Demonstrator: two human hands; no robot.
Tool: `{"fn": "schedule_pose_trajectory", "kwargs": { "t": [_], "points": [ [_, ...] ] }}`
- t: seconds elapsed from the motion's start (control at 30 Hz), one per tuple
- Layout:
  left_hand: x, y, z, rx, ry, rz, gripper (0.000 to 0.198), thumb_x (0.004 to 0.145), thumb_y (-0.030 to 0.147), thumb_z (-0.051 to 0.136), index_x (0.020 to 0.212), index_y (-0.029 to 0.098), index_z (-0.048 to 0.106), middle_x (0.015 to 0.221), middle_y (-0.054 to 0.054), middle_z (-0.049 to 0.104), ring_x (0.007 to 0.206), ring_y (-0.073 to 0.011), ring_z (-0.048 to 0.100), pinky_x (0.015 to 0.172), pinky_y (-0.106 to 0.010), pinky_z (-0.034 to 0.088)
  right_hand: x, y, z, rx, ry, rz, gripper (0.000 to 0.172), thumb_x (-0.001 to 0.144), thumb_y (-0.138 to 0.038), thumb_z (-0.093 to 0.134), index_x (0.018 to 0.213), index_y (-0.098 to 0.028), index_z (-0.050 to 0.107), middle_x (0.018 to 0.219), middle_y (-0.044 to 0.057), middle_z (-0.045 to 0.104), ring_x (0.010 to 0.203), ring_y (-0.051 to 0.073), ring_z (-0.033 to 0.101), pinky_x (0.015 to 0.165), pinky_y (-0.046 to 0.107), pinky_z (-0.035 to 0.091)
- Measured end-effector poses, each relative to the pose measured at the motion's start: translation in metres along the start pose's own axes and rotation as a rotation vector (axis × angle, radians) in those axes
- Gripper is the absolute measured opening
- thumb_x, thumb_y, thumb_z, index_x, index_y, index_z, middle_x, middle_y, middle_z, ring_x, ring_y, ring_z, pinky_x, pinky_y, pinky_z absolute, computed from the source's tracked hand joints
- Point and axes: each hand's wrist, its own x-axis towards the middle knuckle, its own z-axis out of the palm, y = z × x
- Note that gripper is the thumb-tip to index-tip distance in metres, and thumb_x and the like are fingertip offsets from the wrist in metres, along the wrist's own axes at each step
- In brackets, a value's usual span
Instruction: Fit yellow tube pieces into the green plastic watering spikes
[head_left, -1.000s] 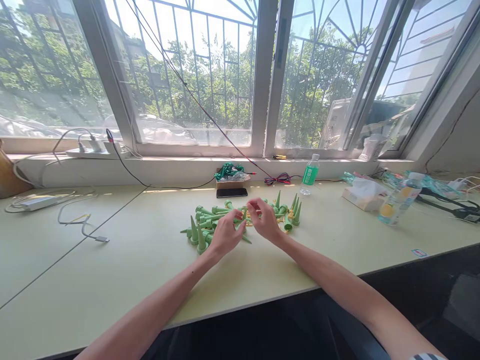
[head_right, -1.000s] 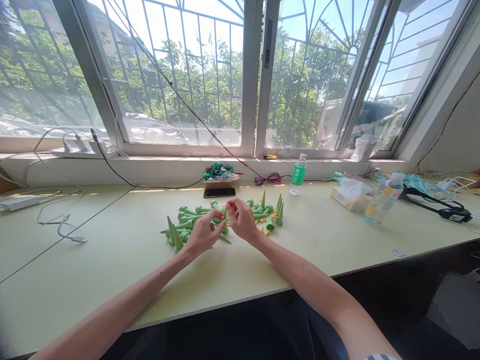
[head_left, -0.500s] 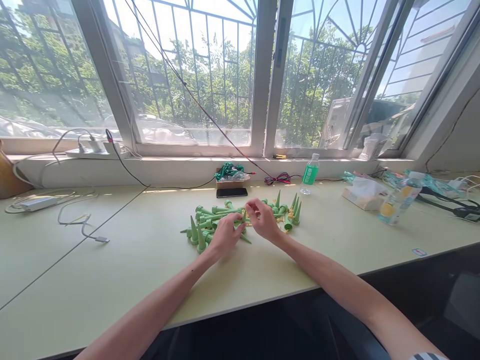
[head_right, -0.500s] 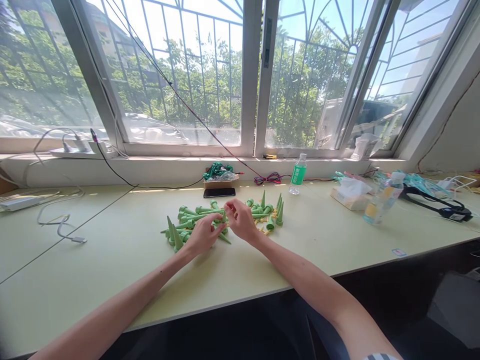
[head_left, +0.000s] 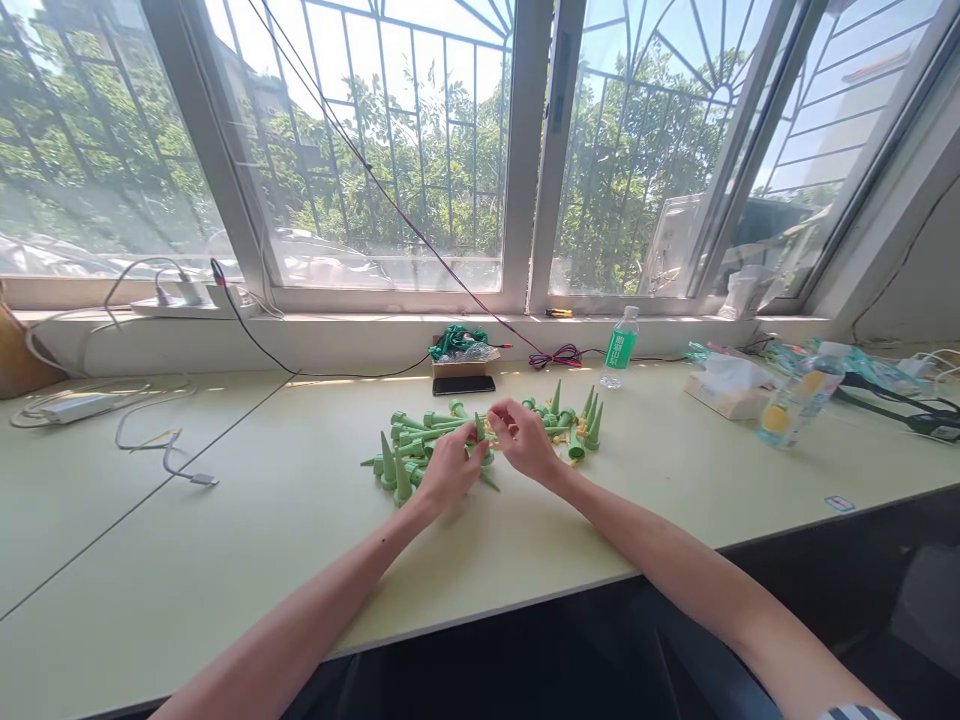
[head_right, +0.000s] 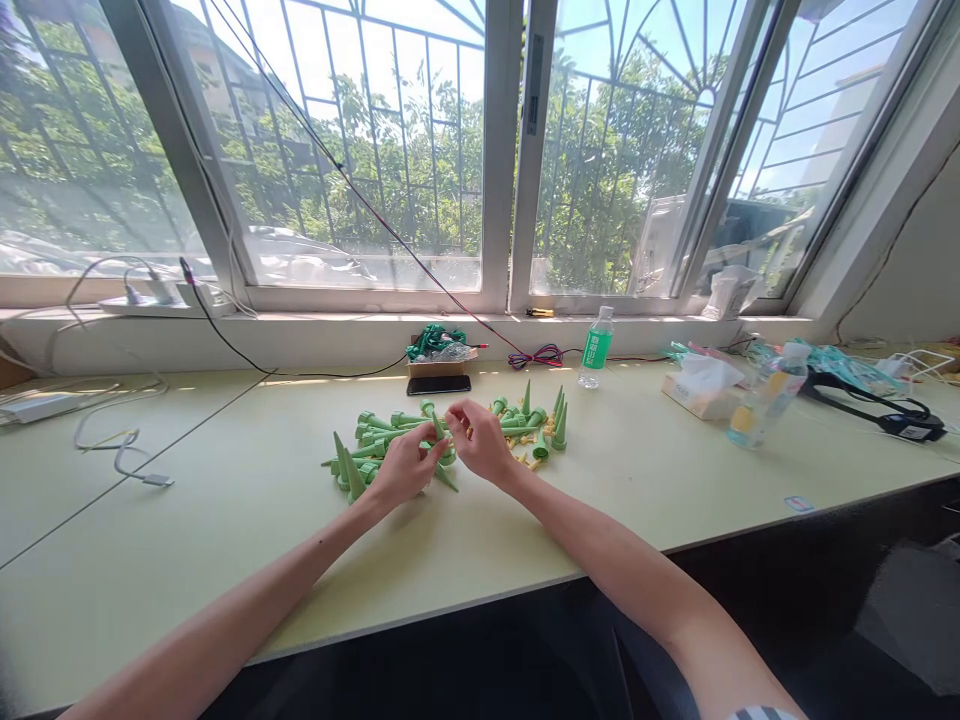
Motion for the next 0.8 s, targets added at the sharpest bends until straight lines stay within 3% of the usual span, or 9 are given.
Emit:
{"fn": "schedule_pose_trajectory", "kwargs": {
  "t": [0.2,0.43,0.8],
  "points": [
    [0.0014,0.0006,-0.0008,-0.047,0.001,-0.048,0.017,0.085,0.034,0.049,0.076,0.019,0.051,0.083,0.000,0.066,0.039,-0.0052,0.042,0.047,-0.023,0.035,-0.0001,0.0007,0.0002,0.001,-0.008,0.000,0.018,0.093,-0.032,0.045,0.089,-0.019,0.057,0.081,0.004,0.063,0.068,0.014,0.056,0.058,0.024,0.046],
    [0.0002,0.0012,-0.0001,-0.047,0.039,-0.030,0.018,0.086,0.034,0.048,0.075,0.019,0.049,0.080,0.000,0.063,0.038,-0.0040,0.036,0.044,-0.022,0.028,0.0000,-0.0001,0.0001,-0.001,-0.010,0.011,0.018,0.093,-0.032,0.044,0.089,-0.019,0.056,0.081,0.004,0.063,0.068,0.014,0.056,0.059,0.023,0.046],
    [0.0009,0.0042,-0.0006,-0.058,0.059,-0.039,0.018,0.085,0.032,0.047,0.074,0.018,0.048,0.079,0.000,0.062,0.040,-0.0041,0.034,0.045,-0.023,0.030,-0.0005,0.0007,0.0001,0.009,-0.009,0.010,0.018,0.093,-0.031,0.045,0.088,-0.019,0.056,0.080,0.004,0.062,0.068,0.013,0.055,0.059,0.023,0.044]
  ]
}}
